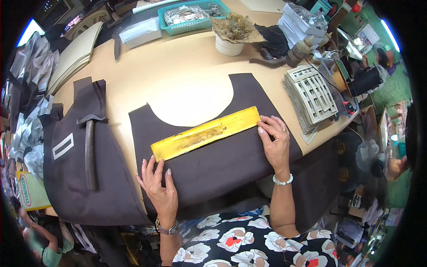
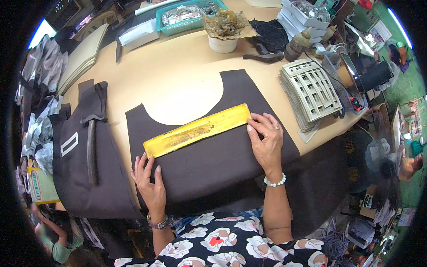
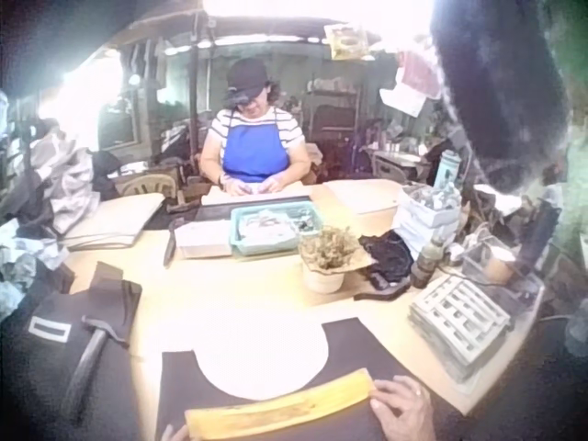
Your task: The person repeatedly places a rectangular template on a dark fabric piece, uses a yellow ruler to align it, and cuts out the rectangular shape with a knife. The cut pieces are removed and the process is repeated on the same fabric piece multiple times.
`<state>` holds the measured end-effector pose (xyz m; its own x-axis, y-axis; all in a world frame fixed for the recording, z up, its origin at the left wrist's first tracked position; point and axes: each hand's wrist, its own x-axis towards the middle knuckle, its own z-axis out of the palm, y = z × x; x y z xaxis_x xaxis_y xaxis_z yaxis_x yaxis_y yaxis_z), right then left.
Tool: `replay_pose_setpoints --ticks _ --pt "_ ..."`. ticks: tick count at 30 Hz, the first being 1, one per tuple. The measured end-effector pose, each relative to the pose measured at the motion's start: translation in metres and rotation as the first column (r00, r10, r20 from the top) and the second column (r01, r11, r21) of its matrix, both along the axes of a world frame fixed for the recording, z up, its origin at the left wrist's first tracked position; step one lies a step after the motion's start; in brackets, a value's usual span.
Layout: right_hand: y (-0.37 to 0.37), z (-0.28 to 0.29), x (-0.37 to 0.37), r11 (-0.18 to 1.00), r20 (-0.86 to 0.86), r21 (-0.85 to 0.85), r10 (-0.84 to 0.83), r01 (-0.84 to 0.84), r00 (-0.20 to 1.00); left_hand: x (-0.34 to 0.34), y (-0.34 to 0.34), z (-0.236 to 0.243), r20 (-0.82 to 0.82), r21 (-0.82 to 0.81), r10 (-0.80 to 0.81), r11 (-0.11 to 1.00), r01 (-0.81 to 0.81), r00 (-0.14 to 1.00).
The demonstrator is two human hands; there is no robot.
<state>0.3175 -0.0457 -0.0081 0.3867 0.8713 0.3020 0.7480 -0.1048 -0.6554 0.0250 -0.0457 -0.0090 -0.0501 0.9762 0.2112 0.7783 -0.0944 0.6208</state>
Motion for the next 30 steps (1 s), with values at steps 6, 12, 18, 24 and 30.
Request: replay_pose_setpoints --ticks 6,12,18,24,30 --pt "0.0 0.0 -0.002 1.0 0.015 0.009 0.014 -0.015 1.0 -0.002 -0.001 0.003 0.007 -0.011 -0.004 1.0 0.004 1.0" --pt "0.0 -0.002 -0.001 0.999 0.043 0.0 0.037 -0.037 0.998 -0.004 0.0 -0.002 -0.004 0.018 -0.019 1.0 0.019 1.0" --pt "0.002 -0.002 -0.001 0.999 0.037 -0.011 0.05 -0.049 0.998 -0.004 0.0 -0.001 -0.001 0.009 -0.006 1.0 0.006 1.0" --pt "0.001 -0.001 -0.002 0.999 0.06 -0.02 0.042 -0.041 0.997 0.001 0.001 0.002 -0.116 0.053 -0.005 0.999 0.011 0.993" --pt "0.002 0.004 -0.017 0.997 0.5 -0.047 0.073 -0.057 0.863 0.014 0.003 0.004 -0.533 0.037 -0.178 0.972 0.233 0.828"
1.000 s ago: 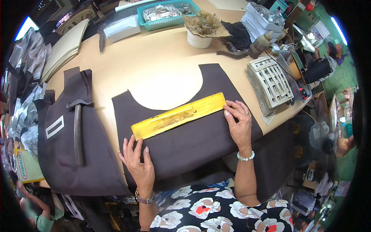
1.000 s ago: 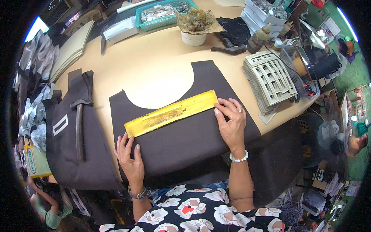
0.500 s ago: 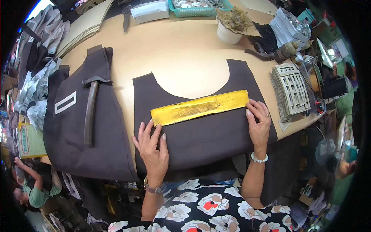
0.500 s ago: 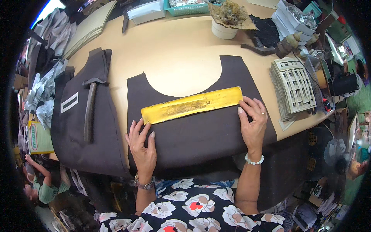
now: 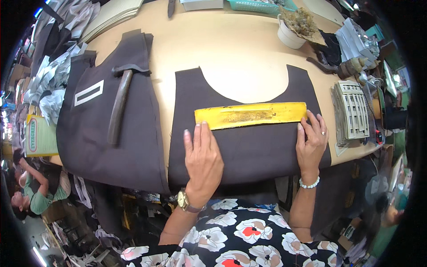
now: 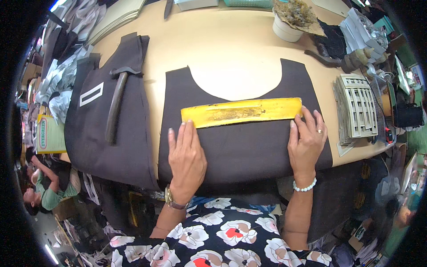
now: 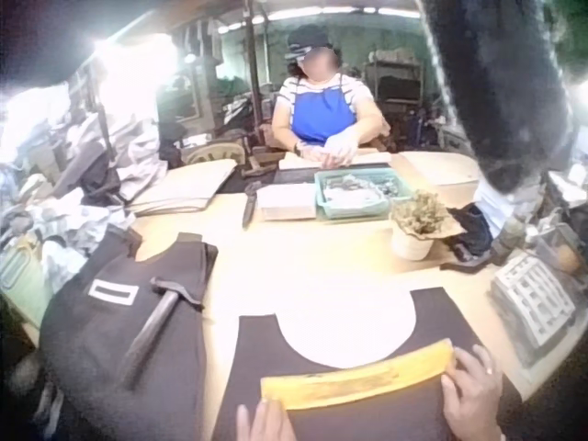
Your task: The person repeatedly places a rectangular template on a dark fabric piece, uses a yellow ruler to align it, and cuts out the rectangular shape with a knife. The cut pieces are removed and the process is repeated on the same fabric piece multiple times.
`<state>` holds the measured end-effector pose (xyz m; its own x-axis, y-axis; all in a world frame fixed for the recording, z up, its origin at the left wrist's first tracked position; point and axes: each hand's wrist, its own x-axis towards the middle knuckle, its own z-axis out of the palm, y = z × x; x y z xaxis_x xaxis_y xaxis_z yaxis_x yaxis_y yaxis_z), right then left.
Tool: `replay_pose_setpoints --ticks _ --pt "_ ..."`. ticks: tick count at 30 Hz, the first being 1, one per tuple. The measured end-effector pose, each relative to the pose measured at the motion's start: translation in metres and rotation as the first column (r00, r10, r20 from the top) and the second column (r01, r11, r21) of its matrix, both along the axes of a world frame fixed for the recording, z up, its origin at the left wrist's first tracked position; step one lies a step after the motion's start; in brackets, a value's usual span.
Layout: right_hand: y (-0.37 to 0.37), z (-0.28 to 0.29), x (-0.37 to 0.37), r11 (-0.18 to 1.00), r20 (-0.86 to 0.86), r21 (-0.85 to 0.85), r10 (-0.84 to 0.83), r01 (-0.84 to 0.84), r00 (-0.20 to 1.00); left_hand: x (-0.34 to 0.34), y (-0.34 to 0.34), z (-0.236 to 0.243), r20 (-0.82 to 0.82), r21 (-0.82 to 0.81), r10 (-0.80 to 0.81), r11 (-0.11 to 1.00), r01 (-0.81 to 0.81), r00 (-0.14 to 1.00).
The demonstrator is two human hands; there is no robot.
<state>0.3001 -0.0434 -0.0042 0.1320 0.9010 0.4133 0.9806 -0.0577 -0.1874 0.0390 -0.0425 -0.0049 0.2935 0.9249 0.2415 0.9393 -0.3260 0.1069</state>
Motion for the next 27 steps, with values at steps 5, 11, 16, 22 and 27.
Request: replay_pose_setpoints --ticks 5,11,16,22,27 --pt "0.002 0.008 0.008 0.995 0.03 -0.08 0.054 -0.052 0.998 0.02 0.005 0.007 -0.059 -0.018 0.002 1.0 -0.003 0.998" --pt "-0.002 -0.004 -0.006 0.997 0.05 -0.059 0.048 -0.045 0.998 0.02 0.01 0.008 -0.165 0.004 -0.024 1.0 0.025 0.986" --pt "0.0 0.007 0.0 0.996 -0.023 -0.019 0.085 -0.086 0.996 0.024 0.018 0.008 -0.105 0.001 -0.127 0.992 0.128 0.986" --pt "0.0 0.041 0.08 0.938 -0.133 0.313 -0.113 0.15 0.985 0.02 0.022 0.009 -0.121 -0.003 -0.135 0.991 0.135 0.984" --pt "-0.005 0.057 0.129 0.888 -0.22 0.332 -0.255 0.319 0.941 0.02 0.025 0.011 -0.062 -0.029 -0.158 0.987 0.156 0.986"
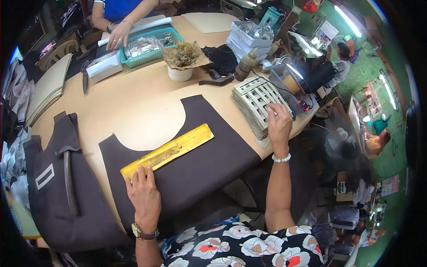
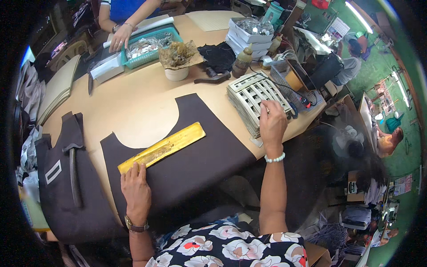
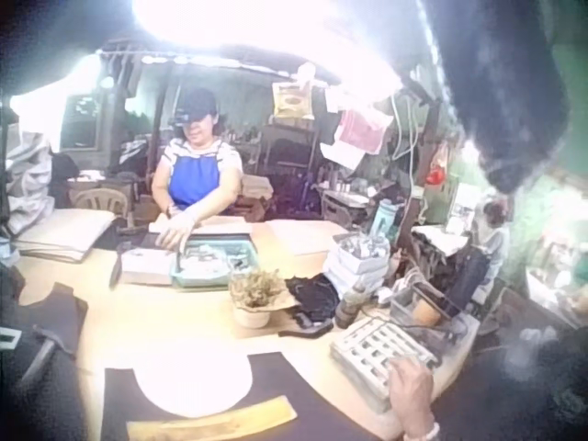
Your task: The person repeatedly places a rectangular template on a dark fabric piece, uses a yellow ruler to align it, and cuts out the rectangular shape with a knife. The cut pieces are removed and the process is repeated on the same fabric piece multiple times.
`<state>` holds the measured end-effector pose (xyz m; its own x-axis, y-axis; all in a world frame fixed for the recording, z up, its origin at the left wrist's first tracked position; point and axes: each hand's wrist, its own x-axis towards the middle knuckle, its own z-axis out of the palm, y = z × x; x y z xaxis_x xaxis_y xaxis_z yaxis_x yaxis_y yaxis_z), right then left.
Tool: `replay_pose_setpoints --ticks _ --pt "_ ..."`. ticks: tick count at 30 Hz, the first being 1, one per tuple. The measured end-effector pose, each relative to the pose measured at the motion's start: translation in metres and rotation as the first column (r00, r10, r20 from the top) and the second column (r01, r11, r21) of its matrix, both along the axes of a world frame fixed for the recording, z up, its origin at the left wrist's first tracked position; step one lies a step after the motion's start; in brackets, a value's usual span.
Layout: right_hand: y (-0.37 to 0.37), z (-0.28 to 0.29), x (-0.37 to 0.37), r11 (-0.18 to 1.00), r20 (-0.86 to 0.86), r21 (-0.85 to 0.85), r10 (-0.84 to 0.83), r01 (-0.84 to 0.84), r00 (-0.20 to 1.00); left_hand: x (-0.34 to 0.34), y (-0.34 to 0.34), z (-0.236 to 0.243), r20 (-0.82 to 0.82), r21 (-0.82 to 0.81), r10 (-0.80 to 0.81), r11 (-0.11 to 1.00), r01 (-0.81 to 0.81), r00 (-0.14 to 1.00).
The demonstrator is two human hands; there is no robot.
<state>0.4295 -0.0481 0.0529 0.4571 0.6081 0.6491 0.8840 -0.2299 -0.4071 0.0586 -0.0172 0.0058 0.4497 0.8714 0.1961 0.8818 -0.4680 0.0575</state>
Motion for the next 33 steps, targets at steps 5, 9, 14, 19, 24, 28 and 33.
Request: replay_pose_setpoints --ticks 5,9,14,19,24,28,33 --pt "0.053 -0.006 0.015 0.988 0.098 -0.139 0.077 -0.063 0.992 0.0 0.004 -0.001 0.028 -0.008 -0.007 1.0 0.007 1.0" --pt "0.089 -0.018 0.004 0.95 0.274 -0.294 -0.025 0.109 0.962 0.001 0.002 0.004 0.038 0.007 -0.01 1.0 0.01 0.999" --pt "0.089 -0.027 -0.001 0.941 0.248 -0.317 -0.041 0.121 0.968 -0.001 0.002 0.003 0.041 0.01 -0.013 1.0 0.013 0.999" --pt "0.079 -0.021 -0.003 0.95 0.138 -0.308 -0.008 0.051 0.99 -0.001 0.001 0.0 0.038 0.037 -0.017 0.999 0.015 0.999" --pt "0.071 -0.015 -0.007 0.965 0.18 -0.259 0.008 0.039 0.984 0.0 0.001 0.002 0.041 0.01 -0.011 1.0 0.01 0.999" --pt "0.064 -0.015 -0.013 0.98 0.345 -0.197 0.04 0.031 0.938 -0.002 0.001 0.001 0.05 0.026 -0.018 1.0 0.017 0.999" --pt "0.054 -0.004 -0.015 0.998 0.493 -0.065 0.028 0.005 0.87 -0.001 0.001 0.004 0.052 0.015 -0.021 1.0 0.02 0.998"
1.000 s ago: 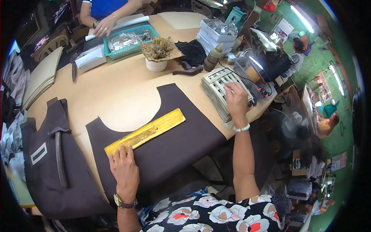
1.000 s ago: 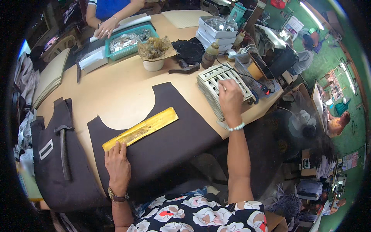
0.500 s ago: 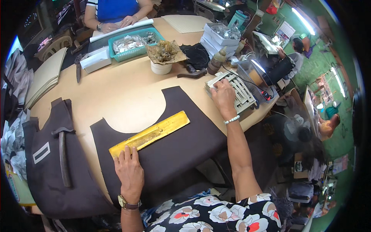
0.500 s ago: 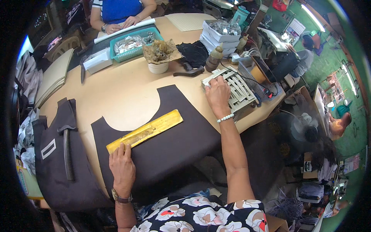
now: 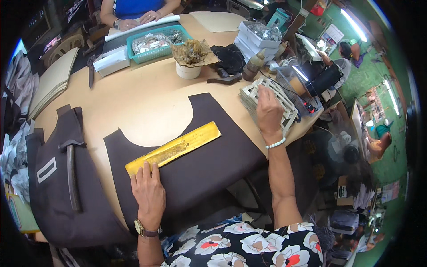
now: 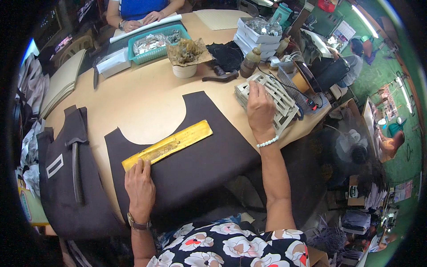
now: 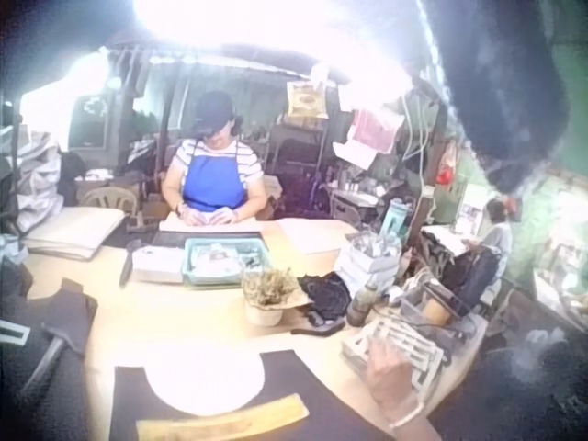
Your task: The person repeatedly places a rectangular template on a dark fabric piece, uses a yellow ruler to align it, and cuts out the rectangular shape with a knife. The cut pieces are removed and the process is repeated on the same fabric piece multiple times.
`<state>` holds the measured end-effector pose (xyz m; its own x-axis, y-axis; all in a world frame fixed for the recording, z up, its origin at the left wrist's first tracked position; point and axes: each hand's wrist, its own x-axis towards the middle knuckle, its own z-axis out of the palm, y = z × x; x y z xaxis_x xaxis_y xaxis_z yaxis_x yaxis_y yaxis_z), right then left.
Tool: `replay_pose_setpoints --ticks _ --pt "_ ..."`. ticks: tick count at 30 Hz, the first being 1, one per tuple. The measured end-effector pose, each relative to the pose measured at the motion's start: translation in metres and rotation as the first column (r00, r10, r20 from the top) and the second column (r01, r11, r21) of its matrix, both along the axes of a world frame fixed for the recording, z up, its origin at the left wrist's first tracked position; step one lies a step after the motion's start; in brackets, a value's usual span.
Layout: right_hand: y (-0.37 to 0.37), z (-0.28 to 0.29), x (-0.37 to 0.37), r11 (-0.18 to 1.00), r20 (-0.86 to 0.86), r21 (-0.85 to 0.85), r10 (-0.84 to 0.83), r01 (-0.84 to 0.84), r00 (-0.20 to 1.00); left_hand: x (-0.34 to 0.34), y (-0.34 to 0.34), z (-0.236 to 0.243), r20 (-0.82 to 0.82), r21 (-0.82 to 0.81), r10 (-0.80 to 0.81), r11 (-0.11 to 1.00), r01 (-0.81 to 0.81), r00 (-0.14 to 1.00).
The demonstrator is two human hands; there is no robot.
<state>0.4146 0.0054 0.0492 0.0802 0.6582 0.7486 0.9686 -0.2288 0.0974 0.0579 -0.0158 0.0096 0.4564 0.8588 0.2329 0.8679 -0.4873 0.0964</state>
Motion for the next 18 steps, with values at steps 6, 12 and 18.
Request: replay_pose_setpoints --ticks 6,12,18 --pt "-0.002 -0.011 0.002 0.986 -0.057 0.146 0.092 -0.082 0.994 0.0 0.0 -0.001 0.004 0.002 0.01 1.0 -0.01 1.0" --pt "-0.013 -0.039 0.002 0.988 -0.109 0.132 0.101 -0.086 0.989 0.002 0.001 0.0 -0.003 -0.001 -0.007 1.0 0.007 1.0" --pt "-0.014 -0.037 0.0 0.933 -0.181 0.302 0.259 -0.197 0.949 0.001 0.001 0.002 -0.004 0.013 0.007 1.0 -0.007 1.0"
